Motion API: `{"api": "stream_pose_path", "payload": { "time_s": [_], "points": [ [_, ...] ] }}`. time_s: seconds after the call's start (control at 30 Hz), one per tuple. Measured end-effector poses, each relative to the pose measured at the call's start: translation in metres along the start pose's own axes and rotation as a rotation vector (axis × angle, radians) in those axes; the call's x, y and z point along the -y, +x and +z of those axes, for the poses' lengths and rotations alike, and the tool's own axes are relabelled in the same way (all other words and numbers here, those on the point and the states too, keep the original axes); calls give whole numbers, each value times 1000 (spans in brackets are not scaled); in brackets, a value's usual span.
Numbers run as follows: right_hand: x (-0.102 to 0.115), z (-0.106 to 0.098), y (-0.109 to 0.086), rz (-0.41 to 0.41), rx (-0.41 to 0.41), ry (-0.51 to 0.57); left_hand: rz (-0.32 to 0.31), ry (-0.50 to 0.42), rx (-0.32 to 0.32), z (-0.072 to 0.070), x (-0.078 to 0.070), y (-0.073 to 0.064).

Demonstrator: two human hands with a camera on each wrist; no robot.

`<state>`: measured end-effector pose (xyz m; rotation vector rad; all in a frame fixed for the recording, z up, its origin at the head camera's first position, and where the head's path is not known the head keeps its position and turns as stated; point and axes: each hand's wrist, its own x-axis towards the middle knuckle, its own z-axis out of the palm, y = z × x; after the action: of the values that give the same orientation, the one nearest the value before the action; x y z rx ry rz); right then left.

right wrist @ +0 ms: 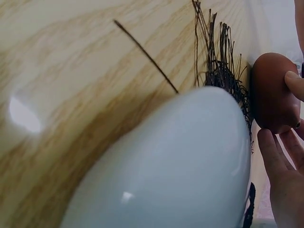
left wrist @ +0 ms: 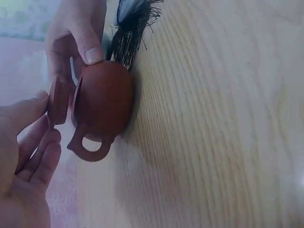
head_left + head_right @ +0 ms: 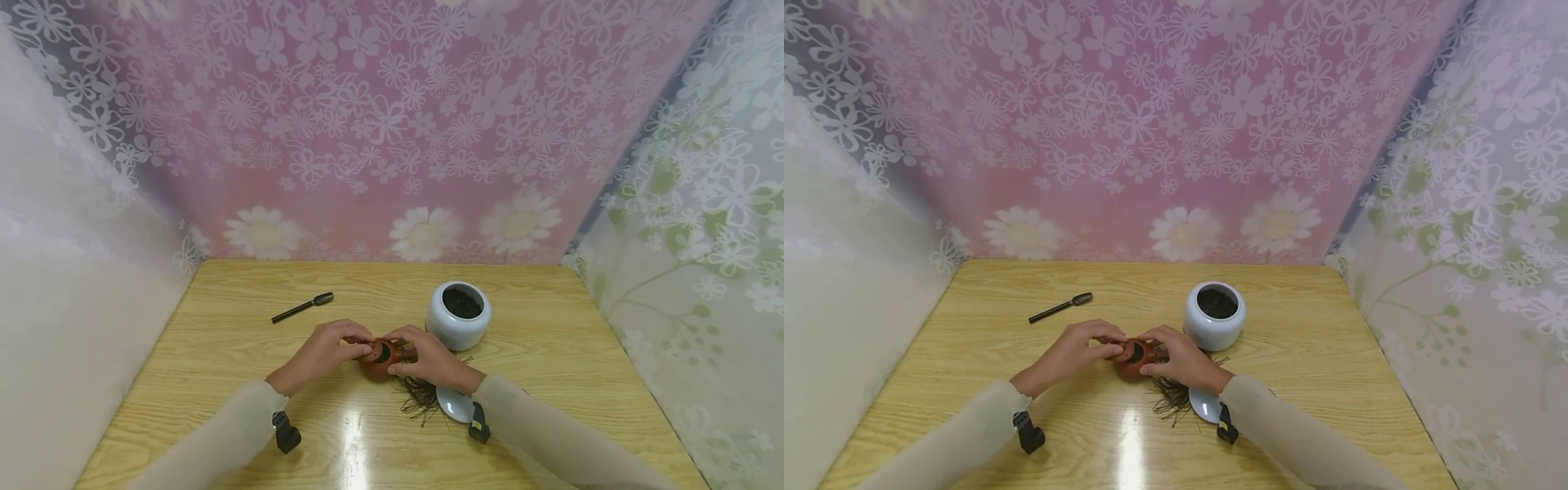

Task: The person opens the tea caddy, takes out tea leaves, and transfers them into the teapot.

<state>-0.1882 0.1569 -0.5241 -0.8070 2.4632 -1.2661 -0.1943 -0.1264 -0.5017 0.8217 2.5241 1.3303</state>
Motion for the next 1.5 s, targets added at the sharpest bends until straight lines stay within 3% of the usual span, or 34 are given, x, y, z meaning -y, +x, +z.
{"api": "stream_pose_path", "payload": {
  "time_s": [0.53,1.5],
  "points": [
    [1,0,0,-14,0,-14,39,14,7,16,2,13],
    [-2,1,1,-24,-8,-28,106,139,-35,25,4,12]
  ]
}}
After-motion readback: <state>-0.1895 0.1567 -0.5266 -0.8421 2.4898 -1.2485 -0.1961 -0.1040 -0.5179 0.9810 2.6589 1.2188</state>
